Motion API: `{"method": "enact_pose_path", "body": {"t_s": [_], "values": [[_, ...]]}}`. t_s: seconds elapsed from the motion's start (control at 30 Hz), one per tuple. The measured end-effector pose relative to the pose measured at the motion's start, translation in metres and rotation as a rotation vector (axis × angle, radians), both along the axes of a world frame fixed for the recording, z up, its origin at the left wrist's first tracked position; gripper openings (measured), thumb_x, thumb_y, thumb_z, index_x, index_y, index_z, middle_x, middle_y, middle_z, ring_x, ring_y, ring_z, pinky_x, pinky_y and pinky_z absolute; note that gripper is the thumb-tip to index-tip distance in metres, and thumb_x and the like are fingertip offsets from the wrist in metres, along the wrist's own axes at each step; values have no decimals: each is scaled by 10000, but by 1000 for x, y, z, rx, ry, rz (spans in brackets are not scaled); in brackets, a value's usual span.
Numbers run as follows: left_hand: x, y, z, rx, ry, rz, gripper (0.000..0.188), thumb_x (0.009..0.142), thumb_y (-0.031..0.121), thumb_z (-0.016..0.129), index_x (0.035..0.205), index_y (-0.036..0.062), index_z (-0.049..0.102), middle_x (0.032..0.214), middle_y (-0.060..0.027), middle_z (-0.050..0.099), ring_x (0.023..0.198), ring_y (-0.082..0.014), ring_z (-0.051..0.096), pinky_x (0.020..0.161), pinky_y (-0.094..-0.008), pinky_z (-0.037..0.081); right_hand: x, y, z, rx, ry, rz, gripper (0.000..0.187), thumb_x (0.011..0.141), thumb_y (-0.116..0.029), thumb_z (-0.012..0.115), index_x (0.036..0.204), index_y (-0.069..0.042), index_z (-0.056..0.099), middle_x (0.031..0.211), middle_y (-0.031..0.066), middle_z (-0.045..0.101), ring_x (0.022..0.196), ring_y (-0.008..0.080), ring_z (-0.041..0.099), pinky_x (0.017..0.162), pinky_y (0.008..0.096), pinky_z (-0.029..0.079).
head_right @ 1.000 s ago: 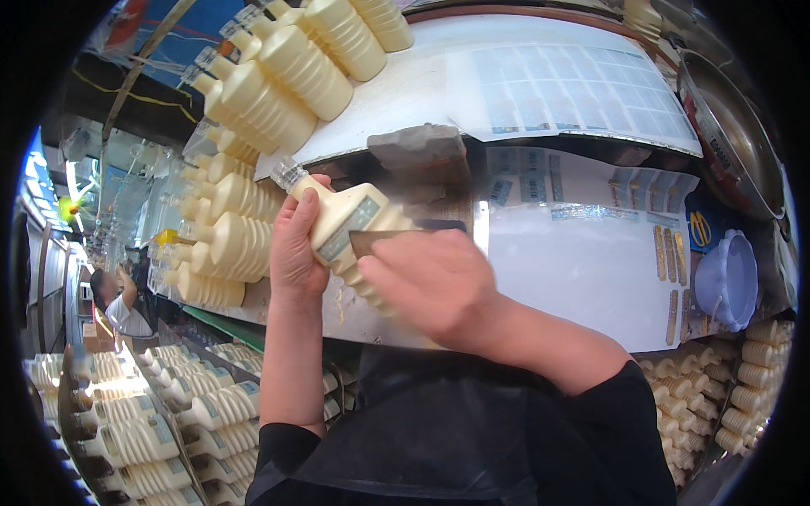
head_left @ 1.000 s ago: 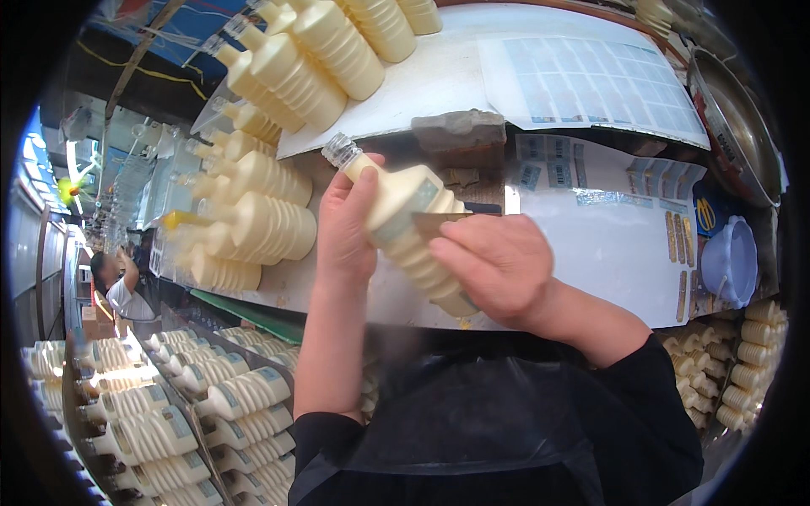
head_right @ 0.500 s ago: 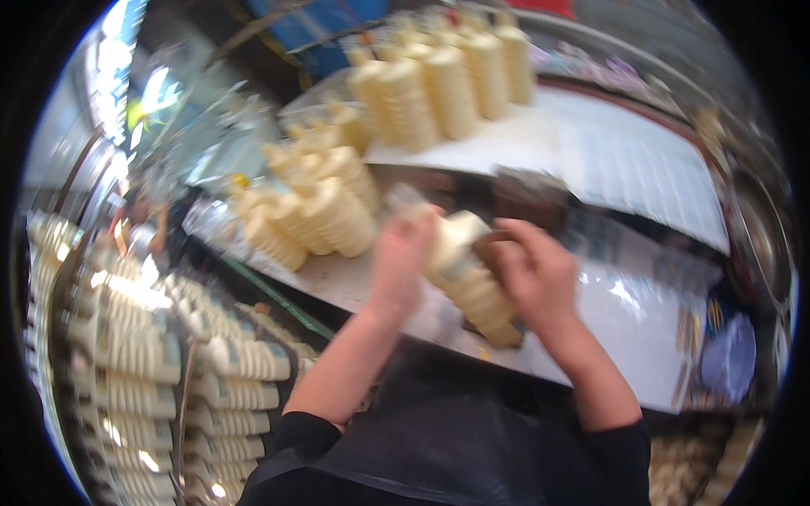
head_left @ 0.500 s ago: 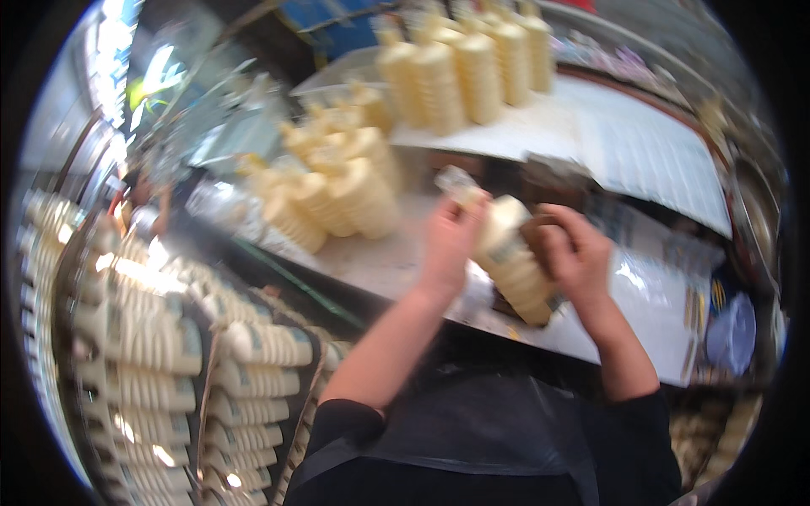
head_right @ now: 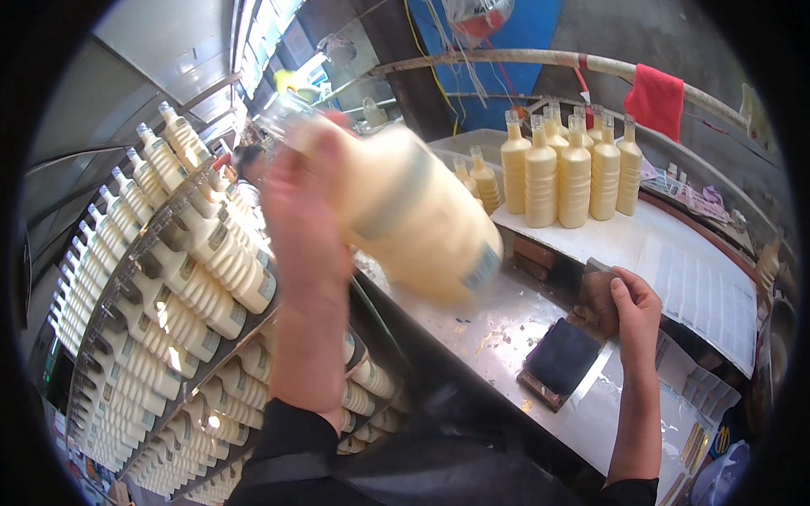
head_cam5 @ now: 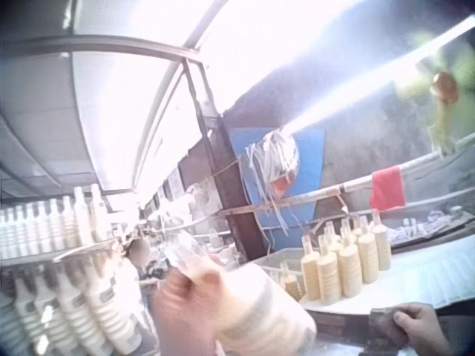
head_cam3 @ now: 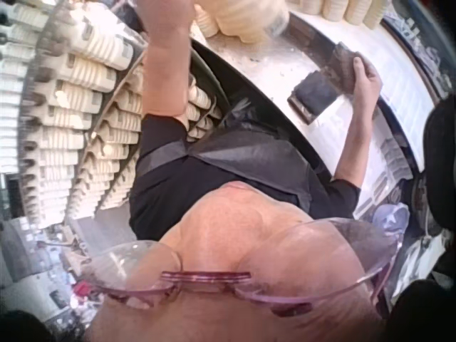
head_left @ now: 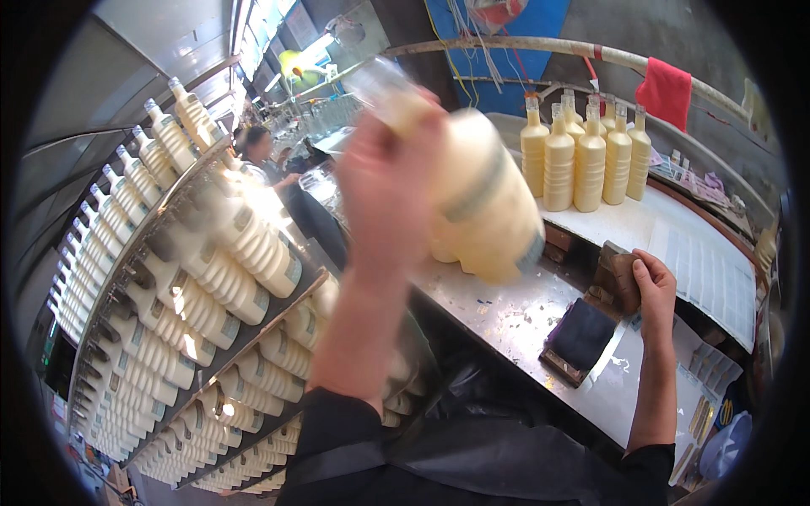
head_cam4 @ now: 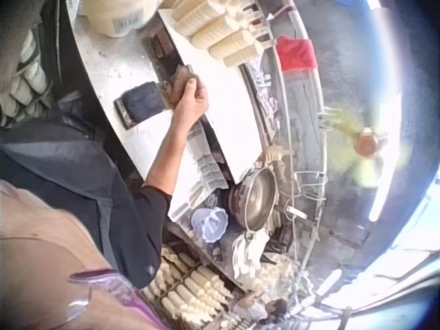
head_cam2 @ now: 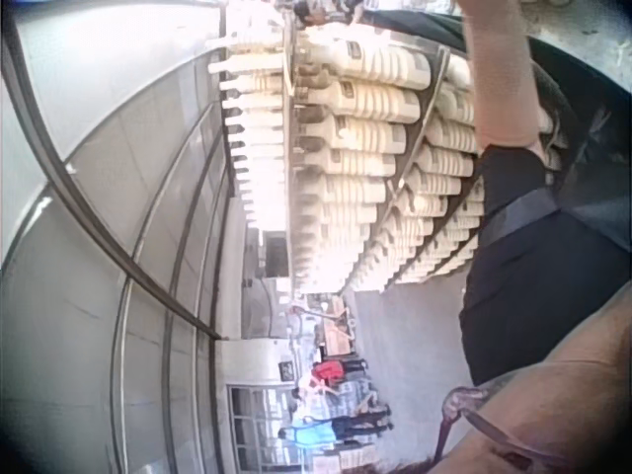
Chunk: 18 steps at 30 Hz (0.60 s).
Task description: The person applies rectangular labels to the bodies of cream-colored plastic bottles. They pick each bottle, smooth the label onto the surface, and place the labeled bottle into a metal rack. The process repeats for multiple bottles.
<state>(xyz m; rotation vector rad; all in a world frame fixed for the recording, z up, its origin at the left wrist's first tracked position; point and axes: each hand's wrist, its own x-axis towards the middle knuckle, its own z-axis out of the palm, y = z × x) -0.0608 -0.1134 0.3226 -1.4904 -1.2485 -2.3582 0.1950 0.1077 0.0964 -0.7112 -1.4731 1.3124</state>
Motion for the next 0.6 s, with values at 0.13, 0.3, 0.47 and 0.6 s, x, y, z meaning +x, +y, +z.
{"method": "enact_pose_path", "body": {"t_s": [0.13,0.3,0.47,0.6], "values": [[-20,-48,99,117,62,290,288,980,206,720,1162,-16,702,1038,-107,723,910,-179,710,796,-336,604,-8,-2,1,-21,33,66,295,1021,-182,657,1238,14,697,1079,47,715,962,98,642,879,238,515],[-67,-96,212,269,235,581,286,956,227,759,1081,-26,717,991,-105,729,855,-187,709,765,-329,595,7,9,0,-25,51,15,304,1019,-193,661,1234,18,697,1075,48,715,946,99,646,856,238,525],[-139,-182,306,148,482,919,381,924,286,794,1112,-38,729,975,-98,739,859,-177,705,794,-305,567,-12,15,-13,-61,76,48,294,1007,-174,663,1222,23,702,1063,56,720,926,106,652,844,241,532],[-175,-204,310,-111,547,1534,600,861,612,693,1143,87,765,1062,-84,765,986,-247,709,903,-378,527,-12,12,-15,-75,57,36,286,1002,-165,664,1213,24,704,1053,58,721,919,109,653,842,245,535]]}}
